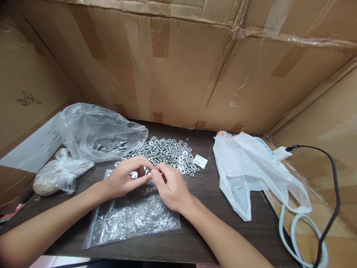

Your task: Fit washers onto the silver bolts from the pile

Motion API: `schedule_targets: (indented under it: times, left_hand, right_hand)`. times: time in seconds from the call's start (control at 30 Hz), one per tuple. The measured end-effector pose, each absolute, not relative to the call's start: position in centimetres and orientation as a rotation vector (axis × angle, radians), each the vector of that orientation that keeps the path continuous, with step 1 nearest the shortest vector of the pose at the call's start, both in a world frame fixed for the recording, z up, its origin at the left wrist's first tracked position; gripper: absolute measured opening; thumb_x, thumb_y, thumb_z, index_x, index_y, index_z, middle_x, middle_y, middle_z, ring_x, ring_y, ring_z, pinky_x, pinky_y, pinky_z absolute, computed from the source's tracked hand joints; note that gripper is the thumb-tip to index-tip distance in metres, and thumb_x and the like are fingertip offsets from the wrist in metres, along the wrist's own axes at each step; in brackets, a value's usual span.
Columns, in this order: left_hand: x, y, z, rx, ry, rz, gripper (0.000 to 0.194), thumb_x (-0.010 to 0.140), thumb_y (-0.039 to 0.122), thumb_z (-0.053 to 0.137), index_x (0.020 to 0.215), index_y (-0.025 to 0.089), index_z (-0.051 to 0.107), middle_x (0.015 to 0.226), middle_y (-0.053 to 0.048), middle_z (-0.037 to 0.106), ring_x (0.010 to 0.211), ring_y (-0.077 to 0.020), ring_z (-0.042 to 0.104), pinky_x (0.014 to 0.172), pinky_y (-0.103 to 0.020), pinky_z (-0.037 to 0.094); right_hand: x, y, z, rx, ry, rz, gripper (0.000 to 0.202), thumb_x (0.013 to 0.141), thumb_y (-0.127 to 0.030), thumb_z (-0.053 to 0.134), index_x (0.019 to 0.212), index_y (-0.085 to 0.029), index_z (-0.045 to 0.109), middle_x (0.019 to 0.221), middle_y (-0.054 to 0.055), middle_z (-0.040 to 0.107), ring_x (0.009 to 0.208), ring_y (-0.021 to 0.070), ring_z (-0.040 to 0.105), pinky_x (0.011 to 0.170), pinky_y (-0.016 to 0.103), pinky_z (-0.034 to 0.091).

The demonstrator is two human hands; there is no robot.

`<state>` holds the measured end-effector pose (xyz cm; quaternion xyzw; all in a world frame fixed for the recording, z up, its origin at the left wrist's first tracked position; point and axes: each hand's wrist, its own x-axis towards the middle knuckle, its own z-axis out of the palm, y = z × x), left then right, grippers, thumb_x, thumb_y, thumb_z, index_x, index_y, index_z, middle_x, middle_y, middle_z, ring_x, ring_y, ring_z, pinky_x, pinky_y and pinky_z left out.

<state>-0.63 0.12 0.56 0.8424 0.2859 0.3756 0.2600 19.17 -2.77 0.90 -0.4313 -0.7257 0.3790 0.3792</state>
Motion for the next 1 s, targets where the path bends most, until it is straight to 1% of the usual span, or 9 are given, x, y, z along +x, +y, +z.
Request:
schedule_targets:
  times: [0.1, 0.27, 0.5, 0.57, 0.63, 0.7, 0.8, 0.9, 1.0]
  left_hand:
    - [-0.5, 0.0, 0.4, 2.369, 0.735, 1.035, 0.01, 0.096, 0.02, 0.062, 0.105, 0.017, 0.065, 0.09, -0.003, 0.066, 0.064, -0.0104, 0.06, 0.062, -0.024, 0.051]
    - [-0.6, 0.2, -0.3, 2.675, 0.666, 1.038, 0.012, 0.098, 0.019, 0.06, 0.109, 0.017, 0.064, 0.097, -0.004, 0.073, 0.079, -0.0145, 0.069, 0.065, -0.025, 0.053]
    - [-0.6, -0.1, 0.2, 2.873, 0.564, 0.957, 0.012, 0.102, 0.023, 0.055, 0.108, 0.018, 0.064, 0.098, -0.004, 0.075, 0.078, -0.0147, 0.071, 0.059, -0.024, 0.052]
    - [-0.5, -0.2, 0.4, 2.822, 0.573, 0.961, 0.013, 0.101, 0.022, 0.055, 0.109, 0.018, 0.065, 0.099, -0.004, 0.075, 0.078, -0.0145, 0.071, 0.06, -0.024, 0.052]
    - [-0.5, -0.2, 0.5, 2.664, 0.652, 0.975, 0.012, 0.1, 0.022, 0.057, 0.107, 0.018, 0.065, 0.096, -0.005, 0.073, 0.073, -0.0133, 0.068, 0.061, -0.024, 0.052]
    - [-0.4, -0.1, 0.6, 2.453, 0.759, 1.003, 0.01, 0.097, 0.023, 0.061, 0.104, 0.017, 0.066, 0.09, -0.003, 0.07, 0.065, -0.011, 0.064, 0.061, -0.023, 0.052]
    - [-0.4, 0.0, 0.8, 2.223, 0.855, 1.031, 0.008, 0.094, 0.021, 0.065, 0.1, 0.018, 0.067, 0.085, -0.001, 0.067, 0.06, -0.0089, 0.06, 0.06, -0.022, 0.05]
    - [-0.2, -0.2, 0.9, 2.194, 0.865, 1.037, 0.006, 0.093, 0.021, 0.066, 0.098, 0.017, 0.067, 0.083, 0.0, 0.067, 0.06, -0.0091, 0.06, 0.06, -0.022, 0.05]
    - [-0.3, -0.2, 0.6, 2.367, 0.762, 1.095, 0.009, 0.095, 0.019, 0.064, 0.103, 0.016, 0.066, 0.087, -0.003, 0.07, 0.064, -0.0109, 0.062, 0.062, -0.024, 0.052]
  right_hand:
    - [18.9, -2.9, 0.5, -1.128, -1.811, 1.004, 0.046, 0.106, -0.042, 0.036, 0.067, -0.02, 0.045, 0.059, -0.002, 0.047, 0.055, 0.0135, 0.044, 0.058, 0.029, 0.033]
    - [18.6, -2.6, -0.2, -1.239, -1.657, 1.319, 0.062, 0.104, -0.057, 0.033, 0.055, -0.021, 0.044, 0.047, -0.002, 0.044, 0.047, 0.0132, 0.044, 0.055, 0.028, 0.035]
    - [19.1, -1.7, -0.8, -1.359, -1.602, 1.638, 0.062, 0.102, -0.054, 0.037, 0.052, -0.019, 0.05, 0.04, 0.0, 0.048, 0.035, 0.0113, 0.042, 0.043, 0.025, 0.034]
    - [19.1, -1.9, -0.6, -1.348, -1.618, 1.595, 0.062, 0.102, -0.055, 0.035, 0.054, -0.019, 0.051, 0.042, 0.0, 0.049, 0.037, 0.0116, 0.044, 0.045, 0.025, 0.035]
    - [19.1, -2.1, -0.2, -1.294, -1.652, 1.403, 0.056, 0.103, -0.053, 0.036, 0.062, -0.019, 0.053, 0.05, 0.0, 0.052, 0.045, 0.0123, 0.047, 0.049, 0.025, 0.037]
    - [19.1, -2.4, 0.4, -1.204, -1.731, 1.156, 0.043, 0.104, -0.047, 0.039, 0.074, -0.019, 0.055, 0.06, -0.001, 0.053, 0.053, 0.0129, 0.048, 0.055, 0.025, 0.037]
    - [19.3, -2.5, 1.1, -1.097, -1.869, 0.952, 0.027, 0.102, -0.038, 0.046, 0.09, -0.018, 0.06, 0.07, -0.001, 0.055, 0.06, 0.0134, 0.048, 0.059, 0.026, 0.036]
    - [19.3, -2.5, 1.0, -1.088, -1.888, 0.916, 0.036, 0.103, -0.04, 0.044, 0.077, -0.018, 0.056, 0.066, -0.001, 0.052, 0.059, 0.0134, 0.047, 0.059, 0.027, 0.035]
    - [19.1, -2.5, 0.4, -1.155, -1.751, 1.152, 0.056, 0.104, -0.054, 0.037, 0.061, -0.02, 0.049, 0.052, -0.001, 0.047, 0.05, 0.0125, 0.044, 0.053, 0.026, 0.034]
